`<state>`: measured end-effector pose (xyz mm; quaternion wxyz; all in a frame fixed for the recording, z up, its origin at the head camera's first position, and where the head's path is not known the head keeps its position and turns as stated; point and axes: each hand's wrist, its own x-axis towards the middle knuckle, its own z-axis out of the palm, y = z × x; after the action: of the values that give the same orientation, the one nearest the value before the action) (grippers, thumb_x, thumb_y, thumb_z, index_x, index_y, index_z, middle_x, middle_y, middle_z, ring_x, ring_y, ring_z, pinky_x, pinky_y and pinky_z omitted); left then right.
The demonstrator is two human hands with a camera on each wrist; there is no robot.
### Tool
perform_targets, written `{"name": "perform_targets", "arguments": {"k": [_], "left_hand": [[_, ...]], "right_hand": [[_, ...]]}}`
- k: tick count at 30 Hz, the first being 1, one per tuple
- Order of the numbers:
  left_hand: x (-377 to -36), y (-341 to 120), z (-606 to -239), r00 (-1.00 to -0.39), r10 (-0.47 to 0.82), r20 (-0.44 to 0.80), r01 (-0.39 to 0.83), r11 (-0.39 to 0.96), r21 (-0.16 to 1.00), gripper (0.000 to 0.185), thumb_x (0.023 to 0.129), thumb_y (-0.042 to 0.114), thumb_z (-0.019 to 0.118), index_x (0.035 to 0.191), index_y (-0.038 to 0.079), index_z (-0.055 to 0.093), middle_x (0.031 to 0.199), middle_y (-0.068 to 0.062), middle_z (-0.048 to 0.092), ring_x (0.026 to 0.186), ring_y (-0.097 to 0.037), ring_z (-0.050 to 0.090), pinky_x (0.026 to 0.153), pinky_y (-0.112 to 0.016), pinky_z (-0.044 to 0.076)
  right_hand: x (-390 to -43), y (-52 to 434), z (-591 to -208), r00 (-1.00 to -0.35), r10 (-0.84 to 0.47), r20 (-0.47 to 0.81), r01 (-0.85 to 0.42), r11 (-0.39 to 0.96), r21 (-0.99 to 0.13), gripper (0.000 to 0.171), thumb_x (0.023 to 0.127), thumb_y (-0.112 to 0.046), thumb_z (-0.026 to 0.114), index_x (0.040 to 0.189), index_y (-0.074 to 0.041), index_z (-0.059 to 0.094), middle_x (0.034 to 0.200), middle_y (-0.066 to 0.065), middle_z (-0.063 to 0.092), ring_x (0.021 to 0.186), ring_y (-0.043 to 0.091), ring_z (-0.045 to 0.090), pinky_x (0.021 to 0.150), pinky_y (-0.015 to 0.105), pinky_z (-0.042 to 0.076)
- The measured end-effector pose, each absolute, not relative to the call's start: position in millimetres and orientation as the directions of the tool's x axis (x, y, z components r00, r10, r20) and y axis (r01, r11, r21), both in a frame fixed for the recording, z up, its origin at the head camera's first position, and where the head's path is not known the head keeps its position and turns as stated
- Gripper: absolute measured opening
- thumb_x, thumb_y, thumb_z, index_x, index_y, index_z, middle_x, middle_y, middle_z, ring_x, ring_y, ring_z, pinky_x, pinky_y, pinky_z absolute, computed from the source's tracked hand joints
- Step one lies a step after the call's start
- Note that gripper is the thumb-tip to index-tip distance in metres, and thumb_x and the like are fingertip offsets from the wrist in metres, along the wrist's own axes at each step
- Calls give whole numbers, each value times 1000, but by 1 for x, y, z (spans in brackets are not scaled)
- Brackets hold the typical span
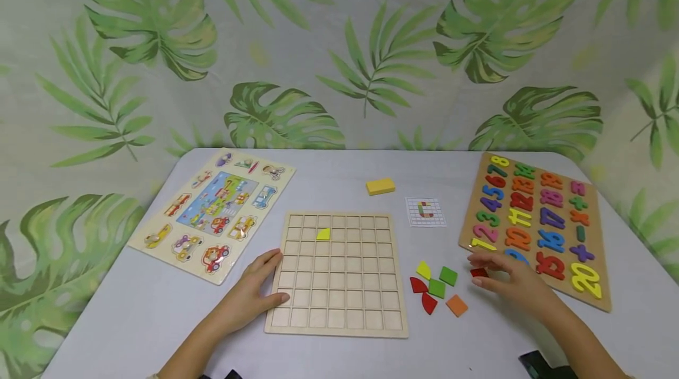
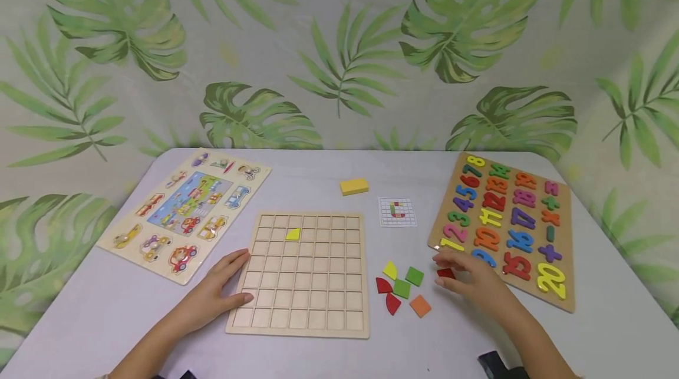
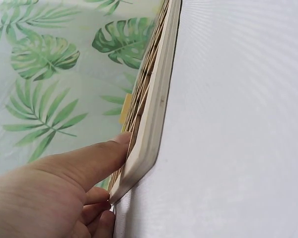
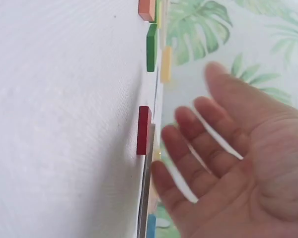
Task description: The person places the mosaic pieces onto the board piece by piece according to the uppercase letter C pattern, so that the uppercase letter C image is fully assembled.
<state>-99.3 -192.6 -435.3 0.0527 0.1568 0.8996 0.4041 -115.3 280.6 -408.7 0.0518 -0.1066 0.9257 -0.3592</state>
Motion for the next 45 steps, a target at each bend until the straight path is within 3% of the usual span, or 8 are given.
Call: {"name": "perform_targets", "arguments": {"k": [4,9,17,22,31,38,45], "left_hand": [[-99,-192,-435,-945,324,41,248,629,737,81,76,33,71,137,-2,31,144,-11,24,131,-33,17,101,-53,19],[-99,-192,-435,-945,325,37,248,637,730,81,76,32,71,138,-1,31,144,-11,24,131,-33,17,101,-53,20],[-99,-192,-436,-946,323,35,244,636,732,80,76,33,71,138,-1,32,144,-11,24,131,-34,17,101,-53,19],[-99,-193,-437,-946,323,40,248,634,732,81,75,33,71,138,-1,32,144,-11,25,131,-34,18,101,-53,20],[-100,-192,-435,-946,325,15,228,630,742,81,76,32,71,139,1,30,145,-9,23,132,-31,16,102,-53,19],[-99,-193,-435,-945,327,14,227,625,747,81,76,32,71,139,2,30,145,-8,23,132,-30,15,102,-52,19],[-99,-193,-436,-945,327,20,231,620,750,82,75,33,72,138,1,31,144,-8,25,132,-29,17,102,-50,20]], "right_hand": [[-113,285,-413,-967,-253,-37,-166,731,-662,40,80,-28,68,114,-12,58,118,7,54,102,24,52,81,26,47],[-114,286,-419,-957,-289,-35,-184,695,-695,40,77,-24,71,113,-10,58,116,6,54,98,18,54,77,15,44],[-115,282,-425,-961,-276,-4,-194,687,-700,35,74,-15,74,105,-4,61,113,12,52,88,16,55,74,20,48],[-115,278,-426,-967,-256,-6,-191,736,-649,24,73,-15,75,94,-8,65,104,5,53,80,12,52,71,17,48],[-113,267,-405,-967,-241,-79,-95,636,-766,34,81,-22,67,108,-3,57,101,6,59,85,16,55,71,19,48],[-116,237,-380,-949,-313,48,-232,584,-778,29,84,-21,64,108,-5,57,98,3,61,85,12,56,72,24,49],[-135,187,-356,-852,-460,251,-452,404,-795,24,84,-8,63,108,-5,57,100,1,60,87,14,56,75,24,49]]}}
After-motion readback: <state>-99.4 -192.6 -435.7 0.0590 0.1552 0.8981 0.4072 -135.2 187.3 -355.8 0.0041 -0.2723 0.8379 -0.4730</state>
